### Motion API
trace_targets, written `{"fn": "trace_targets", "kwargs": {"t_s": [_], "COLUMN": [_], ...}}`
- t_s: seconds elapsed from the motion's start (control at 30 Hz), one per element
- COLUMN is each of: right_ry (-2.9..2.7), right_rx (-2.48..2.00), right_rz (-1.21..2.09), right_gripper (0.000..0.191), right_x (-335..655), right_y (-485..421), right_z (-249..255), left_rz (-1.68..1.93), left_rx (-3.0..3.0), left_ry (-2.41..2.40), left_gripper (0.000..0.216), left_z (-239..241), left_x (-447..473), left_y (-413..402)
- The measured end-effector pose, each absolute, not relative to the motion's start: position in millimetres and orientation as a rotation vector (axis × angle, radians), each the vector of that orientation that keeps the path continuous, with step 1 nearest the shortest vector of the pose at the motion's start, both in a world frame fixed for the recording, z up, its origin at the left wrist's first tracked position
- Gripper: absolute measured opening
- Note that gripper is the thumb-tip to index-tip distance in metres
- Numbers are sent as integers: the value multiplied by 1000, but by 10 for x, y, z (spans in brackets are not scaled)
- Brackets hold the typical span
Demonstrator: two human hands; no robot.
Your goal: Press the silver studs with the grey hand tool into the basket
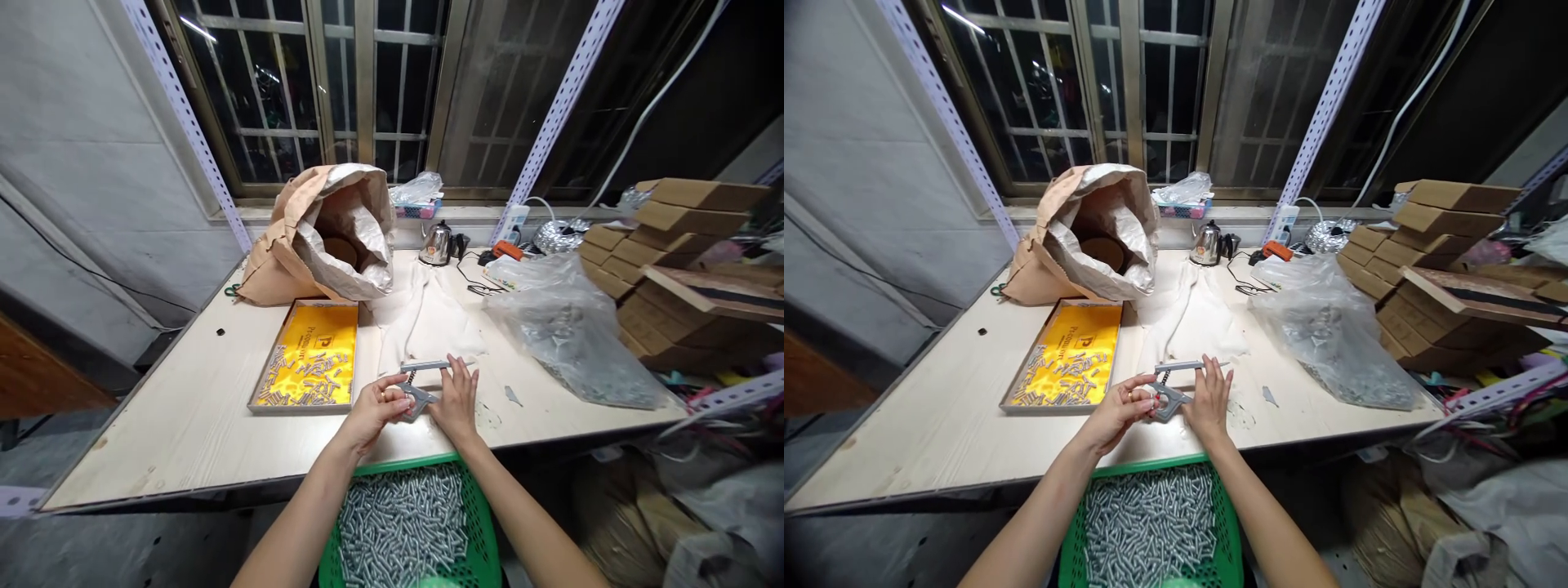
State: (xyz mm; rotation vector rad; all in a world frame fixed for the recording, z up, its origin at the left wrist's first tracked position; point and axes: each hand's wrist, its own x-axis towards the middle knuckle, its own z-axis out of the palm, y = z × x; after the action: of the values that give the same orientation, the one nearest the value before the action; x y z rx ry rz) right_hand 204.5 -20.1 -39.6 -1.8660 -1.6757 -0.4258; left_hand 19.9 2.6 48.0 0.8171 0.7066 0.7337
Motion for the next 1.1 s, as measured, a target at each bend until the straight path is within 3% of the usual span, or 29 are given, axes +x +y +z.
{"fn": "trace_targets", "kwargs": {"t_s": [0.27, 0.47, 1.1], "right_ry": [-1861, -1935, -2005], "right_rx": [-1819, -1797, -1880], "right_rz": [-365, -306, -289], "right_gripper": [50, 59, 70], "right_x": [1990, 1912, 1821], "right_y": [-217, -205, -269], "right_z": [-174, 31, 40], "left_rz": [950, 842, 785], "left_rx": [1015, 972, 887], "left_ry": [1103, 1080, 1052], "left_gripper": [73, 84, 85], "left_z": [163, 79, 52], "left_x": [-91, -36, 1], "left_y": [92, 22, -54]}}
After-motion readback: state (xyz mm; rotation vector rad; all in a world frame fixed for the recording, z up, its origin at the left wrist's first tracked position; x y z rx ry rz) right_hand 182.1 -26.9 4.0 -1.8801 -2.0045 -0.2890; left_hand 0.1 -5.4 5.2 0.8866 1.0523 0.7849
